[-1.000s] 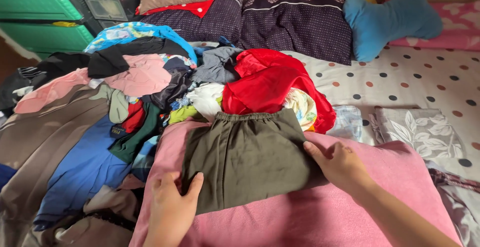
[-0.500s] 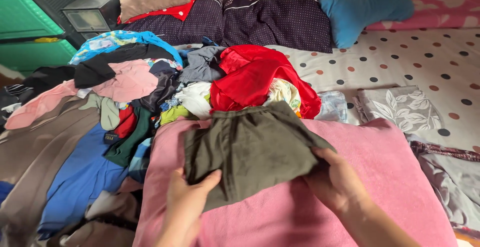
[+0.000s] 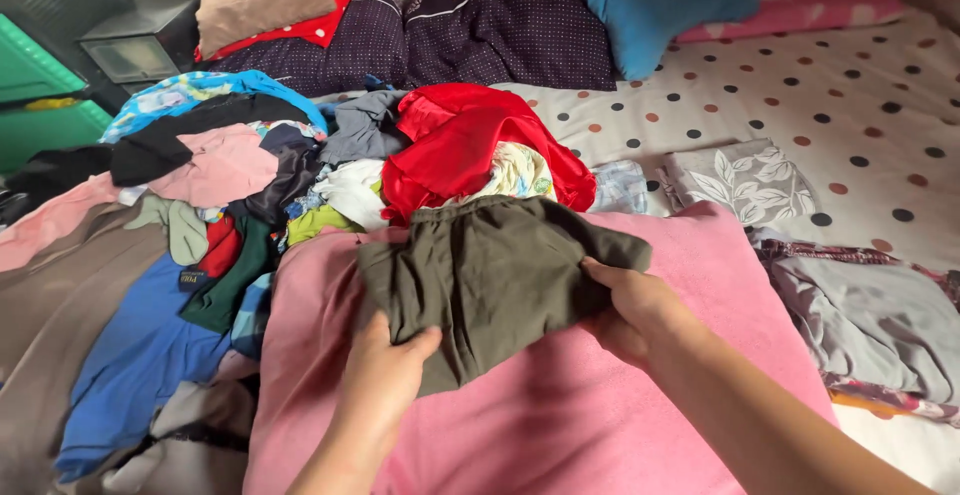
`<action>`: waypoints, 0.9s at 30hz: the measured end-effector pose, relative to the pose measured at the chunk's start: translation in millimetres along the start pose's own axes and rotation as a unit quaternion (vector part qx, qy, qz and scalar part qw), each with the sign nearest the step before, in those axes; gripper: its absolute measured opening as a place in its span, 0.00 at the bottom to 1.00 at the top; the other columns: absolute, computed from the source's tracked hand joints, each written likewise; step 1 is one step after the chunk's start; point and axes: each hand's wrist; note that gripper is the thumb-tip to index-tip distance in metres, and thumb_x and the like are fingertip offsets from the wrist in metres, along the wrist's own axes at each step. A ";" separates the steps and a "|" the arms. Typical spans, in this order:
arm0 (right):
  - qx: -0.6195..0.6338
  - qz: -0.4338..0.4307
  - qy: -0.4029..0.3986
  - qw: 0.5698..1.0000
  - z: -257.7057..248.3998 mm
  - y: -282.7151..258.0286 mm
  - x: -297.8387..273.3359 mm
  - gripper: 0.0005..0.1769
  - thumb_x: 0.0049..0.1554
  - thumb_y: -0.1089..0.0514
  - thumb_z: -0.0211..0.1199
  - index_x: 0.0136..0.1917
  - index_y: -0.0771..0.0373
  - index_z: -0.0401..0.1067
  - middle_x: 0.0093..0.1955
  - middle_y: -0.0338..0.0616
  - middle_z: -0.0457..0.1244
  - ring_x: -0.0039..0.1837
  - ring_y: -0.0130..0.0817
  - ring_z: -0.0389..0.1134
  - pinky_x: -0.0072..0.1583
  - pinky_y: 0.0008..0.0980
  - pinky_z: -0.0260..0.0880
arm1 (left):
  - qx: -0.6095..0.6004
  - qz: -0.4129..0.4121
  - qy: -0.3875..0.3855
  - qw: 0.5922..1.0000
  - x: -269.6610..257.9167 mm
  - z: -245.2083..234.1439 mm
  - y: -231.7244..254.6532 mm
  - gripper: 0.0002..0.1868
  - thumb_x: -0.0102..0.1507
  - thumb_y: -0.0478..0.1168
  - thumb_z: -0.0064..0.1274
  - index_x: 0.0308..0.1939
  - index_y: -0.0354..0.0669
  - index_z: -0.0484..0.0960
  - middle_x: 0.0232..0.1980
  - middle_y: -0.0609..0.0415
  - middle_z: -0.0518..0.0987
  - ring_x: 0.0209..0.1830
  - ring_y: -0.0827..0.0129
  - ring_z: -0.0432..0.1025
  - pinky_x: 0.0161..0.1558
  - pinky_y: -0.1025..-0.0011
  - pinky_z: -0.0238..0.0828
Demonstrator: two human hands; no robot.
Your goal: The person is folding a pile of clean laundry, including shorts and t-shirts, on a bed.
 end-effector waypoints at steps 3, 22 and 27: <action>0.004 -0.049 0.017 0.999 -7.1 -15.9 -31.9 0.18 0.63 0.61 0.53 0.65 0.70 0.67 0.60 0.52 0.68 0.59 0.46 0.71 0.62 0.49 0.75 | 0.365 0.210 0.175 0.890 8.4 7.2 -18.3 0.21 0.63 0.42 0.58 0.59 0.38 0.79 0.62 0.37 0.74 0.61 0.47 0.70 0.60 0.58 0.68; 0.089 -0.196 0.210 0.954 -276.7 -168.3 -129.2 0.21 0.63 0.62 0.50 0.68 0.68 0.64 0.67 0.51 0.65 0.65 0.46 0.69 0.64 0.49 0.72 | -0.008 -0.127 -0.262 0.957 -52.8 318.3 -12.7 0.22 0.68 0.34 0.38 0.65 0.47 0.73 0.62 0.51 0.81 0.57 0.64 0.77 0.54 0.61 0.76; 0.086 -0.245 0.239 0.936 -300.6 -209.3 -140.1 0.22 0.64 0.63 0.47 0.70 0.69 0.61 0.70 0.54 0.63 0.67 0.50 0.69 0.64 0.56 0.67 | -0.021 -0.261 -0.359 0.896 -16.8 390.1 -33.2 0.20 0.67 0.34 0.40 0.64 0.47 0.72 0.63 0.46 0.78 0.58 0.55 0.76 0.53 0.52 0.79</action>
Point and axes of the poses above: each hand's wrist, its own x-axis towards the middle knuckle, its own z-axis out of the palm, y = z × x
